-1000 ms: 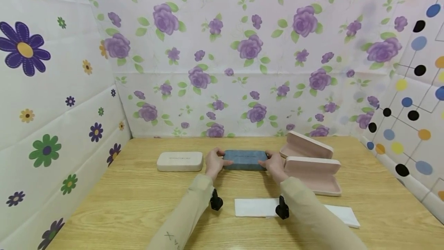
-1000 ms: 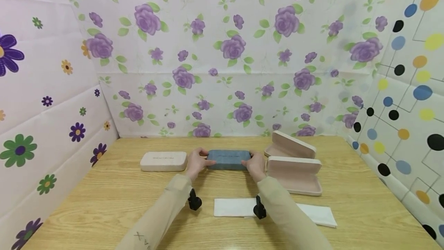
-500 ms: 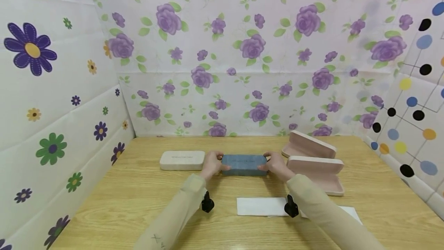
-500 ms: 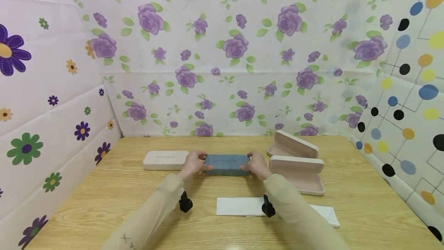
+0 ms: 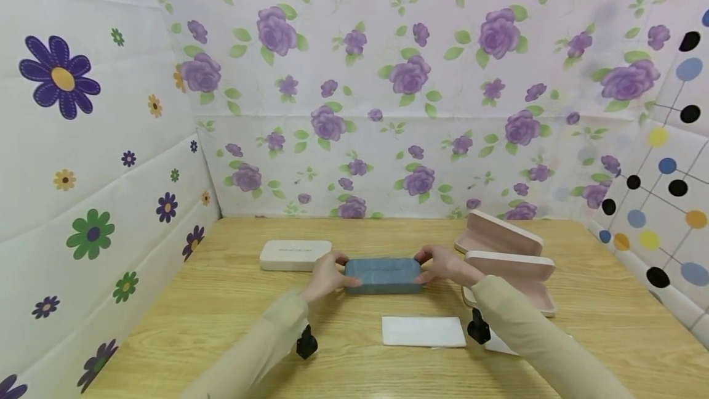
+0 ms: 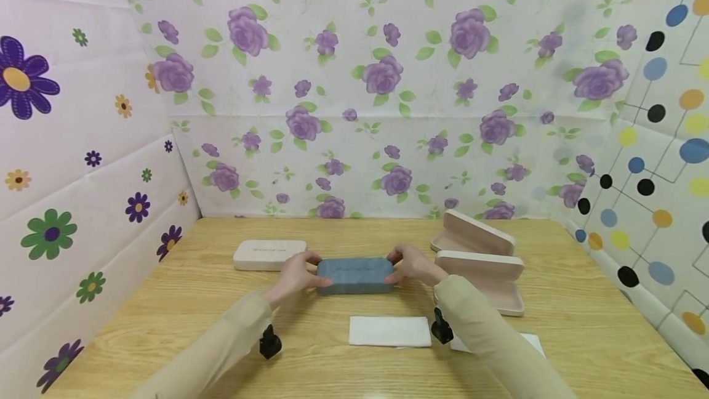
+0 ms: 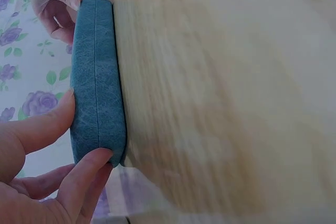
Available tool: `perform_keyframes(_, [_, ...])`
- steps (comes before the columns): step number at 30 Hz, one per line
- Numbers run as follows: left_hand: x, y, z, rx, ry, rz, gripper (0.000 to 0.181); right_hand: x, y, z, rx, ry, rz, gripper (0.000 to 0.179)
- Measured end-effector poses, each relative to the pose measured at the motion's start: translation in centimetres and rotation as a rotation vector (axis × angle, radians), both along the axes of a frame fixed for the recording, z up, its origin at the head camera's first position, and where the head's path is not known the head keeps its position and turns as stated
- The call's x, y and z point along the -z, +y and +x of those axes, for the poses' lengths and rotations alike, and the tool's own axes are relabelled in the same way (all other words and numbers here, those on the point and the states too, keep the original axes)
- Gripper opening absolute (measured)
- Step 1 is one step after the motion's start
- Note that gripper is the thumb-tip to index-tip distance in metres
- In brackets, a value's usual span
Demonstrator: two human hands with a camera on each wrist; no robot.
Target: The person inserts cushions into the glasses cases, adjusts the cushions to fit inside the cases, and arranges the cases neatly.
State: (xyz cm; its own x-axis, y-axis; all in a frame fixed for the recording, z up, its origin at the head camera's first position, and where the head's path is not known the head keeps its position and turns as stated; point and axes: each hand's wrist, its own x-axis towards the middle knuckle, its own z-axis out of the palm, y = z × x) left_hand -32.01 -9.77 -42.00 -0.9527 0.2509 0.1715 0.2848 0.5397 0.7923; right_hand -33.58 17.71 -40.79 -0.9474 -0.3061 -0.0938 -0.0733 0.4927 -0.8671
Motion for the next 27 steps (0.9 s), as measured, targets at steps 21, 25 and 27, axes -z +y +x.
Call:
perform_keyframes(21, [0.0,-9.4,1.5,0.098,-0.183,0.103,0.052,1.0,-4.7,-0.1,-0.373,0.012,-0.050,0.043])
perform_keyframes(25, [0.1,-11.7,1.3,0.141,-0.236,0.114,0.052,1.0,-6.7,0.0,-0.403,0.055,-0.011,0.041])
perform_keyframes(27, [0.1,-12.9,1.1,0.168,-0.246,0.105,0.052,0.9,-7.7,0.1,-0.406,0.078,0.008,0.041])
